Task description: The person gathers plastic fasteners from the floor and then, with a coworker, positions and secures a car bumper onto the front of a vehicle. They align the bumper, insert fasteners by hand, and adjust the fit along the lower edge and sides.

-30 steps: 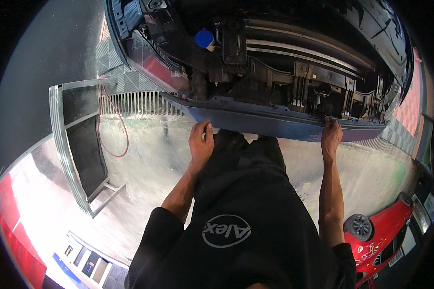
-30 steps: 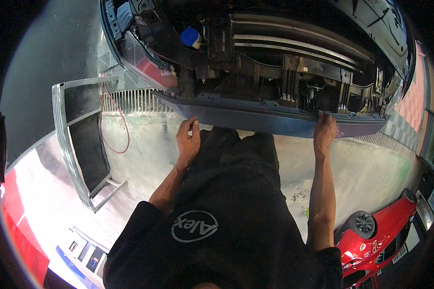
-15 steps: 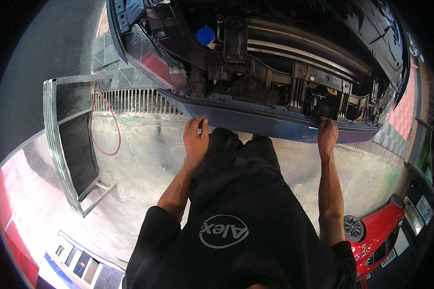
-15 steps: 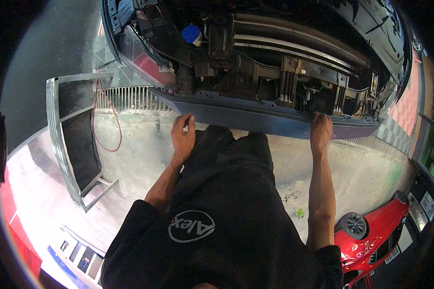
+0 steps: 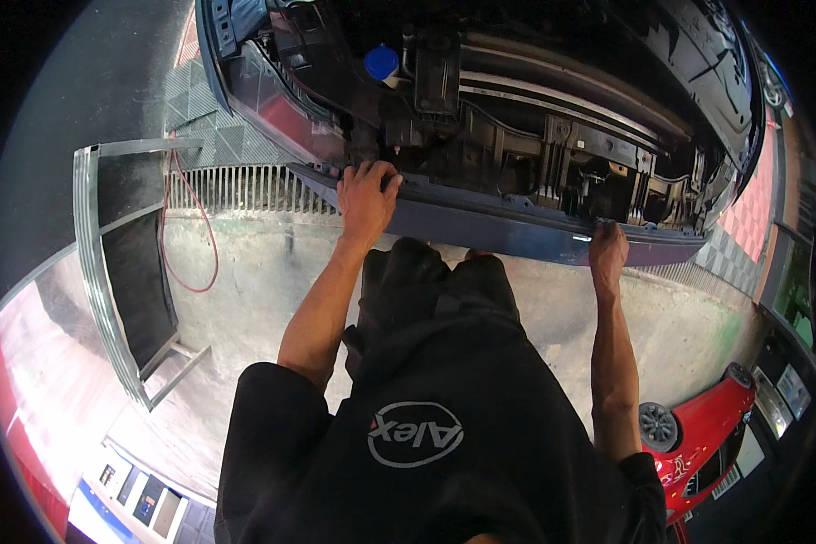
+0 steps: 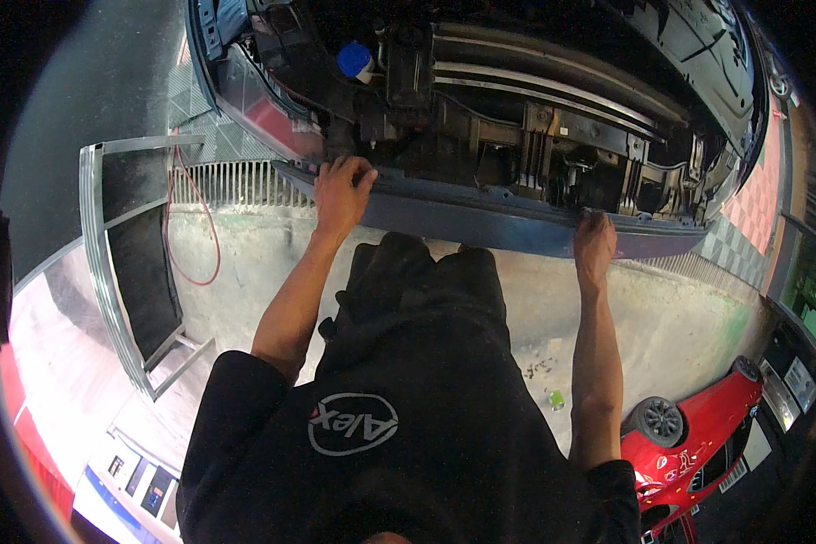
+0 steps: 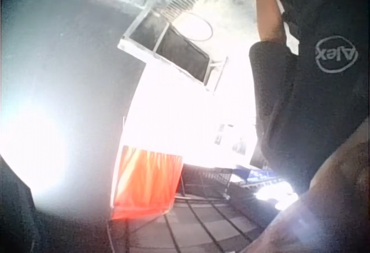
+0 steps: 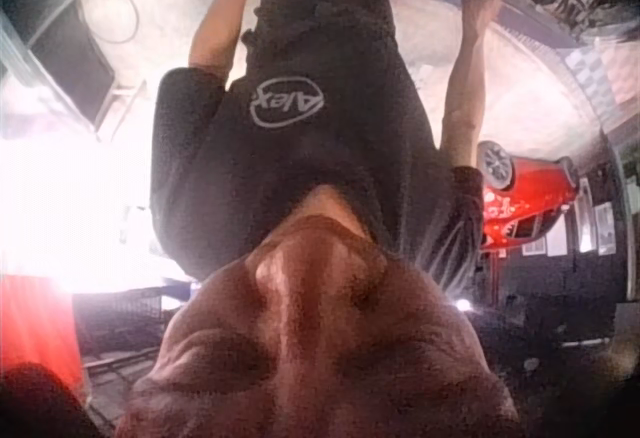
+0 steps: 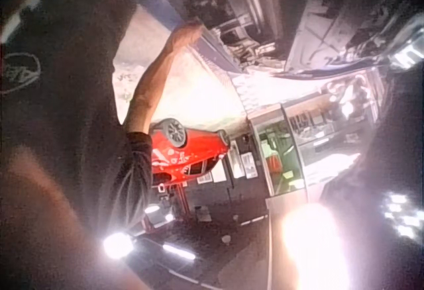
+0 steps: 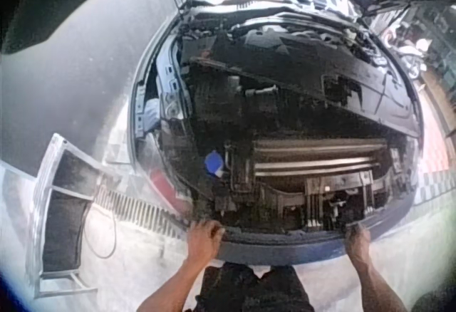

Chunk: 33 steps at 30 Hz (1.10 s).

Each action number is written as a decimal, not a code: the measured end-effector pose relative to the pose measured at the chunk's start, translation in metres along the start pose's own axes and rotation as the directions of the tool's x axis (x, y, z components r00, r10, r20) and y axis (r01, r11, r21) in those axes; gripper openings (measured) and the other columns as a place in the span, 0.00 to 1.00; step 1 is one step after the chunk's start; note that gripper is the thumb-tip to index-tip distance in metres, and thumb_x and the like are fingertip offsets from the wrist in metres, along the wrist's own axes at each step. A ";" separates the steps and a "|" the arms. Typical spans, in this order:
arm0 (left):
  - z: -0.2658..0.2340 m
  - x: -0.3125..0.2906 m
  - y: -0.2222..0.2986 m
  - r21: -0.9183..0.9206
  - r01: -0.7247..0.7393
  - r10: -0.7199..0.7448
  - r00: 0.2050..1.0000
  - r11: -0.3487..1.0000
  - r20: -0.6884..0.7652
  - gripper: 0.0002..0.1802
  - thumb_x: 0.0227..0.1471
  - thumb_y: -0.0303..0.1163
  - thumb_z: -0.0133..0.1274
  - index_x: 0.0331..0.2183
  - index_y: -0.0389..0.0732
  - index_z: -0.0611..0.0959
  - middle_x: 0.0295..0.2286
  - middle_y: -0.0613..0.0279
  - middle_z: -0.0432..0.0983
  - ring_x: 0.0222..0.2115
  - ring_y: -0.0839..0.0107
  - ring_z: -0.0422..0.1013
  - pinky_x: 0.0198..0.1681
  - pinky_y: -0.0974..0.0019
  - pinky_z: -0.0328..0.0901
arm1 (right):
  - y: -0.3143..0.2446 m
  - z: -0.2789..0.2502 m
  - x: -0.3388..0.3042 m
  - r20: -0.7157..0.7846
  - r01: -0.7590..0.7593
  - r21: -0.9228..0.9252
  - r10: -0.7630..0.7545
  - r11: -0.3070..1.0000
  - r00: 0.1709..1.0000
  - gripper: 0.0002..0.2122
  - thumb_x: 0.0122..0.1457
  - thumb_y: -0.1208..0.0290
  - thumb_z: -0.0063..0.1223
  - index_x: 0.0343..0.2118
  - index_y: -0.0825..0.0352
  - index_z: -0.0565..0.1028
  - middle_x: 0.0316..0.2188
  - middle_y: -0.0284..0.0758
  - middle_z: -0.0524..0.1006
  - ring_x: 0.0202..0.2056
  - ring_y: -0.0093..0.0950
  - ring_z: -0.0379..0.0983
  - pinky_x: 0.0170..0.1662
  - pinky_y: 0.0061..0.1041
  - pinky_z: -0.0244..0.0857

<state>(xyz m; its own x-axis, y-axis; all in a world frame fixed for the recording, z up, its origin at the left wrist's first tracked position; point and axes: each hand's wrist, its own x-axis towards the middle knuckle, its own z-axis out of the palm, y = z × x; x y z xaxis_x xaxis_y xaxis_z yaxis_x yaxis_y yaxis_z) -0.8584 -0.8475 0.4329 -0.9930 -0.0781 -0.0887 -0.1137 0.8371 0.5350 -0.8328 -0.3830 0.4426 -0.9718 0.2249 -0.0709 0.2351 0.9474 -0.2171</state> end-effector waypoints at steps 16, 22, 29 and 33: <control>0.008 -0.036 -0.015 -0.312 0.076 -0.189 0.918 0.947 -0.349 0.11 0.60 0.33 0.56 0.42 0.39 0.83 0.40 0.53 0.79 0.45 0.53 0.72 0.50 0.55 0.64 | 0.025 0.009 0.004 -0.070 0.158 -0.016 -0.159 0.987 0.985 0.12 0.66 0.67 0.52 0.37 0.74 0.75 0.34 0.52 0.78 0.39 0.52 0.75 0.44 0.45 0.69; 0.008 -0.044 -0.012 -0.198 0.006 -0.076 0.935 0.980 -0.346 0.12 0.58 0.32 0.57 0.42 0.37 0.83 0.37 0.53 0.78 0.43 0.53 0.70 0.50 0.51 0.62 | 0.016 0.008 0.009 -0.019 0.120 -0.103 -0.122 0.987 0.992 0.12 0.65 0.67 0.53 0.37 0.74 0.76 0.34 0.52 0.78 0.39 0.52 0.75 0.43 0.45 0.69; 0.016 -0.031 -0.019 -0.252 0.093 -0.203 0.866 0.963 -0.456 0.14 0.59 0.31 0.56 0.45 0.35 0.80 0.38 0.53 0.76 0.41 0.56 0.70 0.48 0.54 0.63 | 0.030 0.003 0.022 0.168 0.217 -0.190 -0.186 0.958 0.968 0.10 0.64 0.69 0.49 0.36 0.72 0.77 0.32 0.51 0.79 0.38 0.52 0.75 0.41 0.46 0.68; 0.014 -0.033 -0.036 -0.458 0.249 -0.471 0.745 0.853 -0.472 0.16 0.58 0.30 0.56 0.47 0.33 0.77 0.40 0.52 0.74 0.41 0.58 0.69 0.47 0.56 0.64 | 0.018 -0.001 0.025 0.196 0.256 -0.158 -0.224 0.954 0.955 0.11 0.65 0.69 0.47 0.36 0.72 0.77 0.32 0.51 0.78 0.38 0.51 0.75 0.40 0.47 0.68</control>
<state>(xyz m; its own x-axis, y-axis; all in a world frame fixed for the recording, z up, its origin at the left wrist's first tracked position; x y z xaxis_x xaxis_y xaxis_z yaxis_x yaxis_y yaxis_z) -0.8215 -0.8671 0.4047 -0.7015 -0.7083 0.0787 -0.3596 0.4471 0.8191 -0.8531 -0.3599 0.4381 -0.9769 -0.0418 -0.2098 -0.0273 0.9971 -0.0716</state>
